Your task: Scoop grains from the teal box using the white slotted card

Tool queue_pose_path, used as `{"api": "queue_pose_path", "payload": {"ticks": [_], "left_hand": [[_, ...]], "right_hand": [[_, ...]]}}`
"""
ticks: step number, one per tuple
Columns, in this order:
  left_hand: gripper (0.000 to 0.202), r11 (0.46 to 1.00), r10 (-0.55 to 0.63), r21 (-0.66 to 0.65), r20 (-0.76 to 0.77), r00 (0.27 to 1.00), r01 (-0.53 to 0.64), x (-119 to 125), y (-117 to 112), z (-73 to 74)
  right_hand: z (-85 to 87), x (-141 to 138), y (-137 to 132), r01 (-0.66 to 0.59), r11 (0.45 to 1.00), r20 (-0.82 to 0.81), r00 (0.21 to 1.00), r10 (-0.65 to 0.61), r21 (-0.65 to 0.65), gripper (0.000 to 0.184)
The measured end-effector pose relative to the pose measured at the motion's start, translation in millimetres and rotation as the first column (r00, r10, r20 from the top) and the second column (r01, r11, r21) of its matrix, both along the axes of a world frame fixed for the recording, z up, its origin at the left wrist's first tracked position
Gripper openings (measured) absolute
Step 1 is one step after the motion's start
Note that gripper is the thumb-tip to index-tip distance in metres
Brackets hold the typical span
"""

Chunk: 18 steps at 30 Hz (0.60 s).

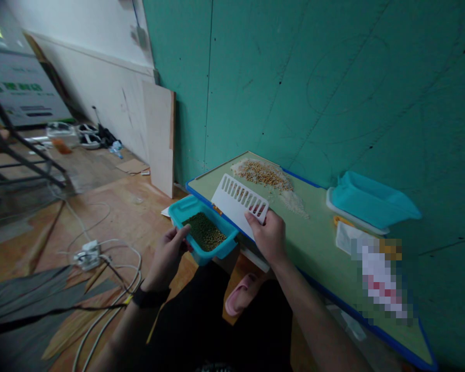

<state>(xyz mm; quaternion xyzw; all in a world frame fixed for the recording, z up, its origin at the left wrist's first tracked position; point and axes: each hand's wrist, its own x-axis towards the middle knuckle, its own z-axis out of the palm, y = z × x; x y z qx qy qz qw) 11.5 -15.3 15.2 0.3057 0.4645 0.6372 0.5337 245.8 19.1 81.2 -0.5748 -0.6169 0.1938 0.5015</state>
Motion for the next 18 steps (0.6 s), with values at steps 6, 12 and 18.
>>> {"api": "queue_pose_path", "payload": {"ticks": [6, 12, 18], "left_hand": [[0.041, 1.000, -0.011, -0.003, 0.000, 1.000, 0.011, -1, 1, 1.8], [0.040, 1.000, 0.000, 0.002, -0.005, 1.000, 0.000, -2, 2, 1.3], [0.039, 1.000, 0.008, 0.001, -0.039, 0.999, -0.008, -3, 4, -0.3]], "right_hand": [[7.5, 7, 1, 0.027, 0.998, 0.008, 1.000, -0.027, 0.062, 0.037], [13.5, 34, 25, 0.151, 0.978, 0.118, 0.979, -0.168, 0.142, 0.039], [8.0, 29, 24, 0.155, 0.977, 0.171, 0.969, -0.179, 0.146, 0.039]]}}
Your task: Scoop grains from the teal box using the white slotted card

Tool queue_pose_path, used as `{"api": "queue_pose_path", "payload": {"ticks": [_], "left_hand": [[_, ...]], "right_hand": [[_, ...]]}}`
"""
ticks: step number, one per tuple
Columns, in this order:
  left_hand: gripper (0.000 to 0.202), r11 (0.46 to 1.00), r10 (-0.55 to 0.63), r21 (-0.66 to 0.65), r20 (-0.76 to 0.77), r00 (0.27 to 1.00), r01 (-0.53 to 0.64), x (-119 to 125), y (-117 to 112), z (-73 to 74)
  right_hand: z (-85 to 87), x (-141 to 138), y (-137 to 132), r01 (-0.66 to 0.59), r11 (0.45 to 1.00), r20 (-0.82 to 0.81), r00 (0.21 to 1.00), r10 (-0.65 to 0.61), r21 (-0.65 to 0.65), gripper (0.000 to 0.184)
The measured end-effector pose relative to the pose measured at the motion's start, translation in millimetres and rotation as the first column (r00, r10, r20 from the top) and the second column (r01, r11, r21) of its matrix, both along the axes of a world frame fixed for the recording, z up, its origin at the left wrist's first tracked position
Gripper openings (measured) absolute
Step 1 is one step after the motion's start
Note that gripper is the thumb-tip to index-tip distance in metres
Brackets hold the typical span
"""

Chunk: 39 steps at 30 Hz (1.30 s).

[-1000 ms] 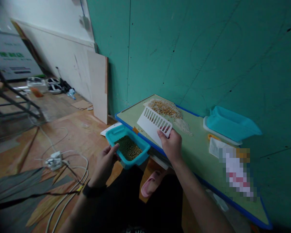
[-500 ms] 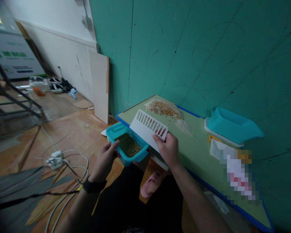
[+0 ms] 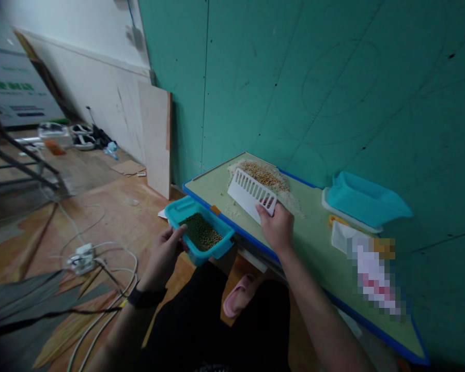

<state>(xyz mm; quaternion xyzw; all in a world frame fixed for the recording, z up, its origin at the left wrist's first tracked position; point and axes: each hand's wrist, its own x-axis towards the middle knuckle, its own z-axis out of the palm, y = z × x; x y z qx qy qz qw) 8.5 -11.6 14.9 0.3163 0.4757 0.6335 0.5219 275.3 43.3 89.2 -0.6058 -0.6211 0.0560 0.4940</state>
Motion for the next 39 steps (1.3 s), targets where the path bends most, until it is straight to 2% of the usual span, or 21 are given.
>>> {"api": "queue_pose_path", "payload": {"ticks": [5, 12, 18, 26, 28, 32, 36, 39], "left_hand": [[0.039, 1.000, -0.009, -0.001, 0.008, 1.000, 0.009, 0, 1, -1.0], [0.039, 1.000, -0.011, -0.004, 0.043, 0.999, 0.011, 0, 3, 0.4], [0.039, 1.000, -0.011, -0.010, 0.033, 0.999, 0.011, -2, 4, 1.5], [0.039, 1.000, 0.000, -0.010, 0.025, 1.000, 0.000, -3, 6, -1.0], [0.039, 1.000, -0.001, -0.013, 0.022, 1.000, 0.001, -3, 4, -0.4], [0.039, 1.000, -0.021, -0.014, 0.021, 1.000, 0.021, 0, -2, -0.6], [0.041, 0.998, -0.053, -0.020, 0.027, 0.998, 0.054, 9, -8, -6.5], [0.043, 0.998, -0.062, -0.027, 0.040, 0.997, 0.063, 18, -8, -12.9]], "right_hand": [[-2.2, -8, 14, -0.027, 1.000, 0.023, 0.999, 0.027, 0.004, 0.037], [-9.6, -13, 35, -0.137, 0.990, -0.044, 0.990, 0.135, -0.042, 0.038], [-10.4, -17, 28, -0.268, 0.960, -0.114, 0.959, 0.259, -0.078, 0.033], [6.5, -25, 6, -0.362, 0.925, -0.182, 0.923, 0.339, -0.113, 0.033], [10.6, -19, 1, -0.330, 0.940, -0.168, 0.935, 0.312, -0.086, 0.033], [12.2, 7, -9, -0.177, 0.983, -0.073, 0.982, 0.173, -0.052, 0.035], [6.7, 35, -20, -0.075, 0.996, -0.033, 0.997, 0.074, -0.049, 0.038], [4.1, 44, -23, -0.046, 0.998, -0.013, 0.999, 0.045, -0.051, 0.040]]}}
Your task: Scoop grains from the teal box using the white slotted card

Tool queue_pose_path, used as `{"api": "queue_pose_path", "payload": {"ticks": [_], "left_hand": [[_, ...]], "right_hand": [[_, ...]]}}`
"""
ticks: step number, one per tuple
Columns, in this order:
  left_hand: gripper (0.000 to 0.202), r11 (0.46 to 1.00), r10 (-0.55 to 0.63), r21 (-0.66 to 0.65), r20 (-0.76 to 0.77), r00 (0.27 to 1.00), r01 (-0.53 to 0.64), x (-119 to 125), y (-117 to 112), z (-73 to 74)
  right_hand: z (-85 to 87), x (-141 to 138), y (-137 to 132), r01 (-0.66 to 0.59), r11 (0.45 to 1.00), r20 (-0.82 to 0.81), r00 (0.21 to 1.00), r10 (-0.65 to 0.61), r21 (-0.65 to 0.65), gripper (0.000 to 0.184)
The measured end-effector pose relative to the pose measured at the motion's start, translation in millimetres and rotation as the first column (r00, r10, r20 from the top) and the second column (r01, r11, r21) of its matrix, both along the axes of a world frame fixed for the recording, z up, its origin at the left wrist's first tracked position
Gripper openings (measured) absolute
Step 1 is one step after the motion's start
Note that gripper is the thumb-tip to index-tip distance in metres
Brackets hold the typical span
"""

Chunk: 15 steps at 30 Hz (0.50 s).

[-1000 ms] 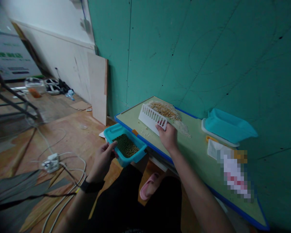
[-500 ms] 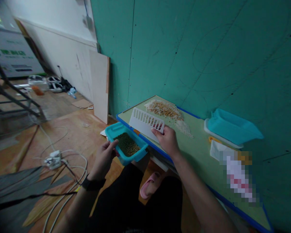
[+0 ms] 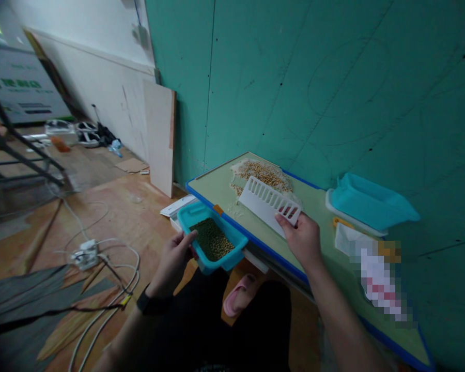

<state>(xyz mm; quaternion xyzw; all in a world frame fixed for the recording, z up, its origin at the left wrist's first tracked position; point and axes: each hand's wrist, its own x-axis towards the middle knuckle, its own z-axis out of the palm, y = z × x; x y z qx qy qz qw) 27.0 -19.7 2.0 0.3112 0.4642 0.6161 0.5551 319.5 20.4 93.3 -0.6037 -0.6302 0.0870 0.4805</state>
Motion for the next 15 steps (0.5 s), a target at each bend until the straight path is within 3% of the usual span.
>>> {"api": "queue_pose_path", "payload": {"ticks": [15], "left_hand": [[0.042, 1.000, 0.002, -0.003, -0.020, 1.000, -0.002, 3, 3, -3.3]], "right_hand": [[3.5, -11, -8, -0.084, 0.994, -0.016, 0.996, 0.083, -0.069, 0.037]]}}
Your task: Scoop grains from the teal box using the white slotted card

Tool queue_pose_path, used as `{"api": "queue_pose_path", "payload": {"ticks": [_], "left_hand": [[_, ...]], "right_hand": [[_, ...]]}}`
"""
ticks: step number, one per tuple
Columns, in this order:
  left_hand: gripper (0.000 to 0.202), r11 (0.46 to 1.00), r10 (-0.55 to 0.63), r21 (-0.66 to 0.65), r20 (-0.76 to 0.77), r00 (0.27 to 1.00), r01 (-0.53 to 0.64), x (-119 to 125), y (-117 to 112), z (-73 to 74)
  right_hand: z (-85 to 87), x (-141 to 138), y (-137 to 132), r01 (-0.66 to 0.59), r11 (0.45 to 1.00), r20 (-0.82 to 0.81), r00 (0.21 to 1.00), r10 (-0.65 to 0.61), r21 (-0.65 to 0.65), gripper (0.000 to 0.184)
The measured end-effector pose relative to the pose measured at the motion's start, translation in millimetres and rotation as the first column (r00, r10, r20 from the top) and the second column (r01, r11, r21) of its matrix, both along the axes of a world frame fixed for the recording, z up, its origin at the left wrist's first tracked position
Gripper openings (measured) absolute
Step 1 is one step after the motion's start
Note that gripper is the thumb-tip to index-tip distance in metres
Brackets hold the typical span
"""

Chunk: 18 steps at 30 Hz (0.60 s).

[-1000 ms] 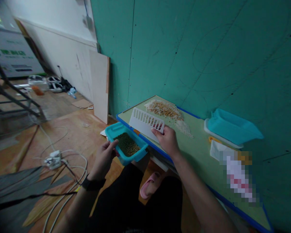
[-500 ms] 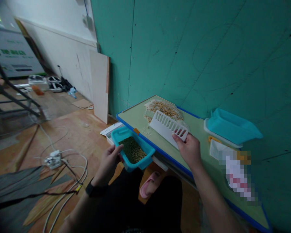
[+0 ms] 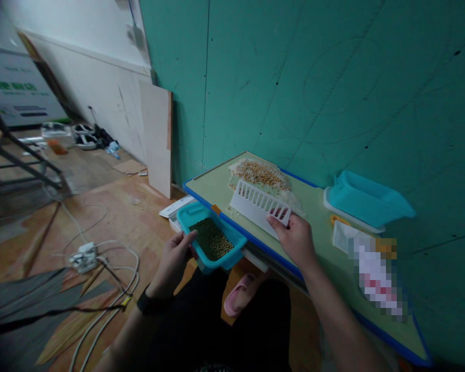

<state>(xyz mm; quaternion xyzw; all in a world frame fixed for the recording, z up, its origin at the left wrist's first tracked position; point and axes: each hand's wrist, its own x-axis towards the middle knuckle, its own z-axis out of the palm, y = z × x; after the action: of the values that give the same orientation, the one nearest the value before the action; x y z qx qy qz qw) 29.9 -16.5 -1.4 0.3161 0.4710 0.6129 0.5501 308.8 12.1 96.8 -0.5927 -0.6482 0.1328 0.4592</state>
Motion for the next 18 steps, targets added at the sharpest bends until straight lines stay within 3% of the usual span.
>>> {"api": "queue_pose_path", "payload": {"ticks": [11, 18], "left_hand": [[0.041, 1.000, 0.003, 0.009, 0.037, 0.999, -0.004, -2, -1, 9.8], [0.039, 1.000, -0.001, 0.008, 0.021, 1.000, 0.001, -2, -1, 10.3]], "right_hand": [[10.0, -15, -9, -0.028, 0.999, -0.006, 1.000, 0.028, 0.017, 0.032], [7.9, -15, -12, -0.063, 0.998, -0.006, 0.998, 0.063, -0.006, 0.032]]}}
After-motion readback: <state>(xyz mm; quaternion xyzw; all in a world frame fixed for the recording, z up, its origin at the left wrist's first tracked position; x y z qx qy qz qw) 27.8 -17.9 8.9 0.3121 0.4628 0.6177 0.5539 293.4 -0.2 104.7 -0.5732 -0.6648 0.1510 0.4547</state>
